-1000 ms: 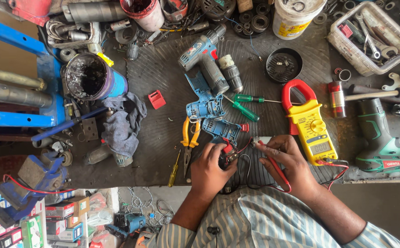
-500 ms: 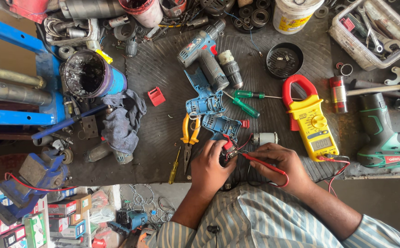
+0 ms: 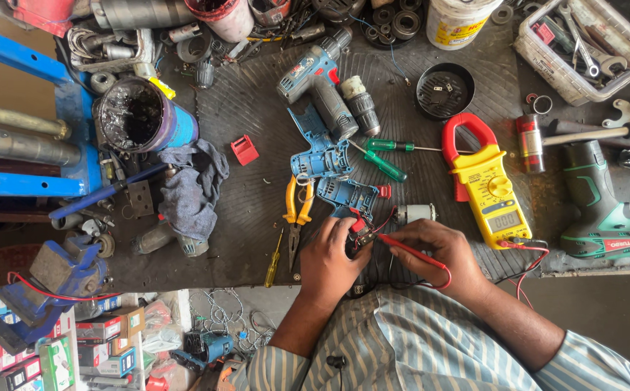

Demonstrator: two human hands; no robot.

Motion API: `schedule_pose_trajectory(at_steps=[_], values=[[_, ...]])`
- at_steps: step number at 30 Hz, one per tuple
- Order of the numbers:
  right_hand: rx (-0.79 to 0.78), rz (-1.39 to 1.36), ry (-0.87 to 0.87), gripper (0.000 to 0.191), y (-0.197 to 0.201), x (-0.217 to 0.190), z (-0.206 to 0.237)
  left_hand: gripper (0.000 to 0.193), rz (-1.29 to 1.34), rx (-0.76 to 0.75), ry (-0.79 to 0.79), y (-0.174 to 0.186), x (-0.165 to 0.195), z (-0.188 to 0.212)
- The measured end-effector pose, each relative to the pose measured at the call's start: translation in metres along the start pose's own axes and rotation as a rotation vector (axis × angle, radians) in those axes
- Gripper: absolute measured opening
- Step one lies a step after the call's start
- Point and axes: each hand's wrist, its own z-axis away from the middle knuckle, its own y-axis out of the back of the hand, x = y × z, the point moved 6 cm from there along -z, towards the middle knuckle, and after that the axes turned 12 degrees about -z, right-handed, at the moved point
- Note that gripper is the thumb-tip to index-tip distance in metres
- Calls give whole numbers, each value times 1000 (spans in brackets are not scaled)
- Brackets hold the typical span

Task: The person uses a multimeter to test electrical continuity on a small motor and a black switch-like component. They connect the multimeter probes to the terminals of each component, observe the readings, and then disconnect the probes.

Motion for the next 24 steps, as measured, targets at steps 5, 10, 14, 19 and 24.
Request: schedule_pose_trajectory(at_steps=[5, 10, 14, 19, 24], values=[[103, 12, 202, 26, 4, -24, -2, 48, -20, -25, 9, -3, -1, 0], [198, 235, 386, 26, 8, -50, -7, 49, -14, 2, 9, 0, 2, 1], [108, 239, 463, 24, -6, -58, -20, 44, -9, 7, 2, -1, 2, 1], [-199, 421, 486, 42, -38, -53, -27, 44, -24, 38, 10, -2, 0, 2], [-320, 414, 471, 32, -38, -48, -29, 42, -32, 19, 27, -2, 0, 1]])
